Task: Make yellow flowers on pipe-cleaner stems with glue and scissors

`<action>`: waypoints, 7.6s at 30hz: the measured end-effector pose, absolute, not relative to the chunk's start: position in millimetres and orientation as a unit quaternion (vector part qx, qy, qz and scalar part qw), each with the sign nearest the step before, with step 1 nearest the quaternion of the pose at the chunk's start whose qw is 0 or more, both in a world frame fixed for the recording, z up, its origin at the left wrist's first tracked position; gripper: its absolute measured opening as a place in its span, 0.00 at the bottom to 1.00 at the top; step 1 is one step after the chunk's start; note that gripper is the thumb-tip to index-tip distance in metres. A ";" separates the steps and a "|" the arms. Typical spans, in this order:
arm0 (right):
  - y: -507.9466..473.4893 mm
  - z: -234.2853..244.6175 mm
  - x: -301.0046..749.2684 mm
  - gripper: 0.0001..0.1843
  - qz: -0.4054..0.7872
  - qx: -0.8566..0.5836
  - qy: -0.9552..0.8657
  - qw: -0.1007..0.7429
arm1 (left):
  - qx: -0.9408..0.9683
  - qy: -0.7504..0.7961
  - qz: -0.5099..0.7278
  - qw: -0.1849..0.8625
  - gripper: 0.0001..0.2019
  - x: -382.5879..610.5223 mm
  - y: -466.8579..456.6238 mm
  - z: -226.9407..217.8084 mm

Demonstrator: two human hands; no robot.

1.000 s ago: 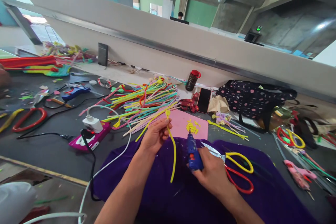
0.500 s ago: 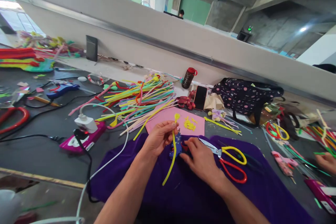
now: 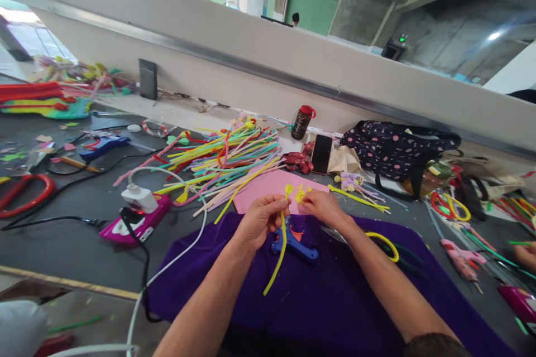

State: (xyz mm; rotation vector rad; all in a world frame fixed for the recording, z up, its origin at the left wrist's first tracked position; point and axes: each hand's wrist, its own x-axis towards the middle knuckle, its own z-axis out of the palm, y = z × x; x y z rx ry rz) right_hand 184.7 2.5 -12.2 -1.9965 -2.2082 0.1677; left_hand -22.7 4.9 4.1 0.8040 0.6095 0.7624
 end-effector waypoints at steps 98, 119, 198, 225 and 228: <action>-29.1 27.1 155.8 0.04 0.333 -0.465 -0.670 0.474 | 0.423 0.272 0.330 0.799 0.13 -16.0 -1.1 -4.4; -34.3 50.8 175.5 0.05 0.227 -0.491 -0.758 0.365 | 0.552 0.394 0.298 0.672 0.11 -13.1 -9.2 11.4; -40.9 59.1 170.9 0.13 0.143 -0.449 -0.801 0.369 | 0.535 0.372 0.305 0.694 0.12 -14.7 -6.8 5.7; -39.2 50.3 158.7 0.12 0.165 -0.384 -0.849 0.323 | 0.485 0.333 0.264 0.764 0.08 -16.1 -6.9 5.4; -39.3 49.6 158.4 0.10 0.166 -0.386 -0.848 0.324 | 0.479 0.335 0.264 0.767 0.08 -15.9 -6.9 6.1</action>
